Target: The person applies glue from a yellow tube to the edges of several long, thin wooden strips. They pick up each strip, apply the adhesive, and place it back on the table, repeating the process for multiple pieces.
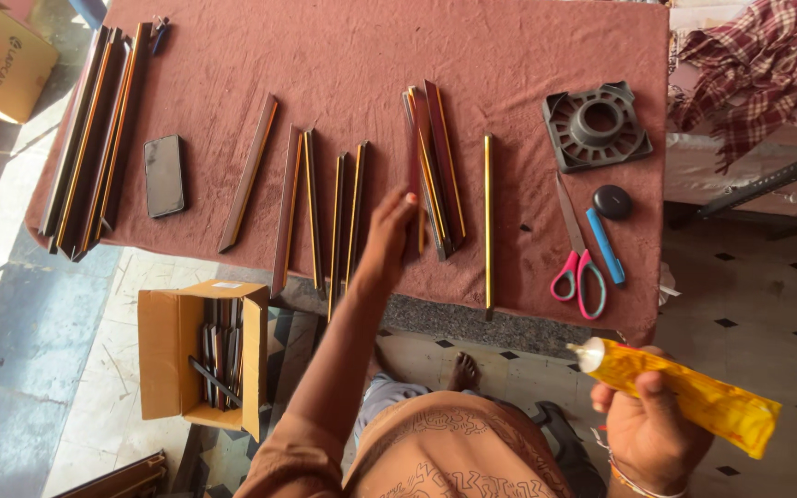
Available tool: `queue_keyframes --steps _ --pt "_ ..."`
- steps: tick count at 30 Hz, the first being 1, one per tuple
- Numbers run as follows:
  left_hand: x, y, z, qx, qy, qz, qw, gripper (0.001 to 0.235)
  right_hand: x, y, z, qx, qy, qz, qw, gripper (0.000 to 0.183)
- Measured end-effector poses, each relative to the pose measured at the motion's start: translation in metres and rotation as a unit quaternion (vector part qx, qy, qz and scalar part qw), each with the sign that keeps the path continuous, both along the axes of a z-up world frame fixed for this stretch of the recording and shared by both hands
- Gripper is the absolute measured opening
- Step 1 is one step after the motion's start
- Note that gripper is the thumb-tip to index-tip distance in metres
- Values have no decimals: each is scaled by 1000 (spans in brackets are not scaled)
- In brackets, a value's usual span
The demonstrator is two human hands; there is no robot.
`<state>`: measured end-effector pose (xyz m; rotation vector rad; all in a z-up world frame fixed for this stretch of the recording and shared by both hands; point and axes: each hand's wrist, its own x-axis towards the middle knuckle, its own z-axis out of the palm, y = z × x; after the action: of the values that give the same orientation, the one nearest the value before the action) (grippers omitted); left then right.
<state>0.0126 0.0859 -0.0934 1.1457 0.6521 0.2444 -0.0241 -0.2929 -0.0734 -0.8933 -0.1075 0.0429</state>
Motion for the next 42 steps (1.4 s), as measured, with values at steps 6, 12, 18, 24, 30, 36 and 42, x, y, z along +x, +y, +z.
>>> queue_keyframes --steps 6,12,18,24,30,36,42 --pt "-36 -73 73 -235 -125 -92 959 50 -4 35 62 -347 -205 152 903 22" --pt "-37 -92 96 -268 -167 -110 942 37 -29 74 102 -400 -443 24 802 22" --pt "-33 -92 90 -286 -172 -82 939 23 -24 89 104 -396 -523 19 754 28" --pt "-28 -94 89 -309 -180 -91 929 33 -25 89 95 -408 -555 2 725 27" --pt "-29 -96 93 -303 -184 -86 931 32 -24 90 99 -427 -576 5 698 27" --pt "-31 -97 94 -305 -191 -88 929 30 -27 86 99 -440 -575 7 690 27" --pt "-30 -97 92 -308 -182 -94 929 30 -23 84 96 -428 -588 6 687 29"
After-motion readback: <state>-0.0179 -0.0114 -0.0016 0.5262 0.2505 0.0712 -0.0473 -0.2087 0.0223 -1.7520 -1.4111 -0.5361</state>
